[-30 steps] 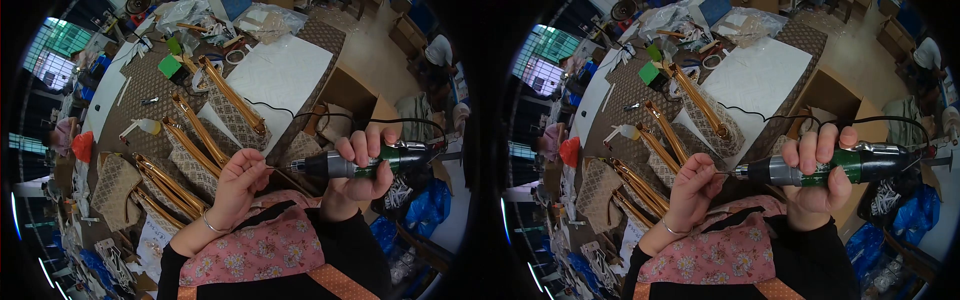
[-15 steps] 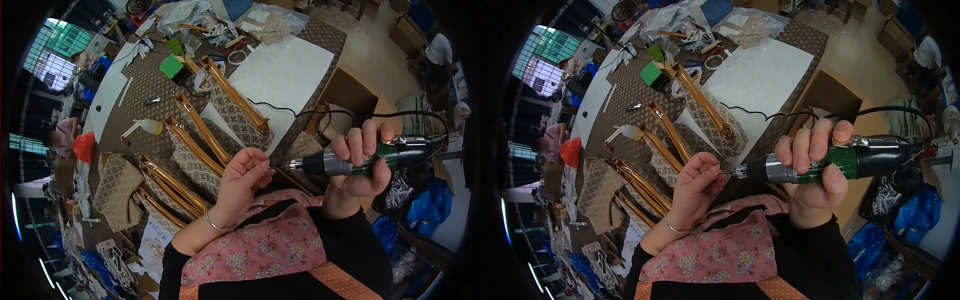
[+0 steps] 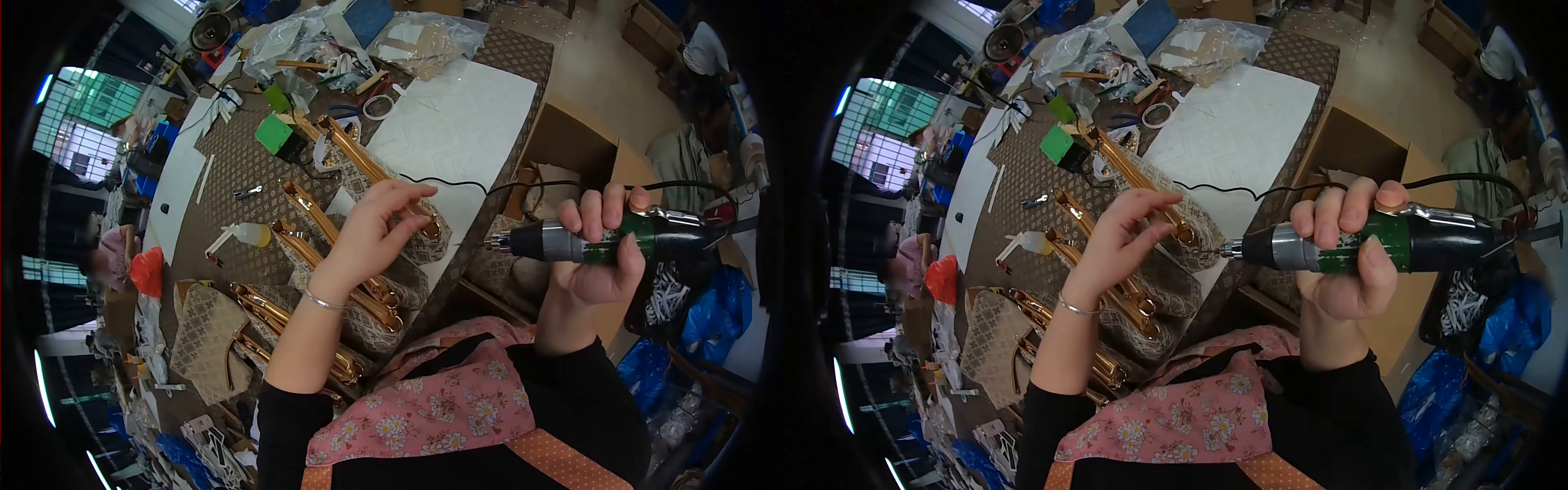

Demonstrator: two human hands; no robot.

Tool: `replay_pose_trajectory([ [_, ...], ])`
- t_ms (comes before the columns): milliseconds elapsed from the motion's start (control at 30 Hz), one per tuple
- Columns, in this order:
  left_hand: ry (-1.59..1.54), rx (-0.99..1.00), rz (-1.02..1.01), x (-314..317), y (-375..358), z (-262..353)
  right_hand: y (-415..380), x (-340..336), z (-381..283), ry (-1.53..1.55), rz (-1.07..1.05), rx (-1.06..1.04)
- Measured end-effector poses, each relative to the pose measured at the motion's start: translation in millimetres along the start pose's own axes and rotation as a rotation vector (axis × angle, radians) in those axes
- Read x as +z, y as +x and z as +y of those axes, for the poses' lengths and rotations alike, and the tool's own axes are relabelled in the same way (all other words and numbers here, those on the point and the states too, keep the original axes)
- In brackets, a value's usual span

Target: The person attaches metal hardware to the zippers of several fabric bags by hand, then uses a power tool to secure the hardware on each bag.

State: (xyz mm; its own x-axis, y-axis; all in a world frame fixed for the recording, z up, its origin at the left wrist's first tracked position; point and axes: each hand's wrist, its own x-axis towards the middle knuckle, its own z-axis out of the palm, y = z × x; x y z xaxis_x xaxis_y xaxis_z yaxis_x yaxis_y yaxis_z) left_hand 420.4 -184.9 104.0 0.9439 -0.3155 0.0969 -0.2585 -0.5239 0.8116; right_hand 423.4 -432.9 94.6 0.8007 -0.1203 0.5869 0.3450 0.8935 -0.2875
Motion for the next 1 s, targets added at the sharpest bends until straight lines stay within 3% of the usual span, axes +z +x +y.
replay_pose_trajectory([
  [133,-0.076,-0.037,-0.139,23,6,-26,-8,-3,13,-0.135,0.097,-0.059],
  [200,-0.470,-0.261,0.022,32,3,-37,-12,-5,20,-0.164,0.112,-0.059],
  [300,-0.646,-0.290,0.064,35,1,-49,-16,-9,30,-0.155,0.106,-0.057],
  [1000,-0.690,-0.288,0.239,53,-3,-50,-16,-10,49,-0.204,-0.020,-0.054],
])
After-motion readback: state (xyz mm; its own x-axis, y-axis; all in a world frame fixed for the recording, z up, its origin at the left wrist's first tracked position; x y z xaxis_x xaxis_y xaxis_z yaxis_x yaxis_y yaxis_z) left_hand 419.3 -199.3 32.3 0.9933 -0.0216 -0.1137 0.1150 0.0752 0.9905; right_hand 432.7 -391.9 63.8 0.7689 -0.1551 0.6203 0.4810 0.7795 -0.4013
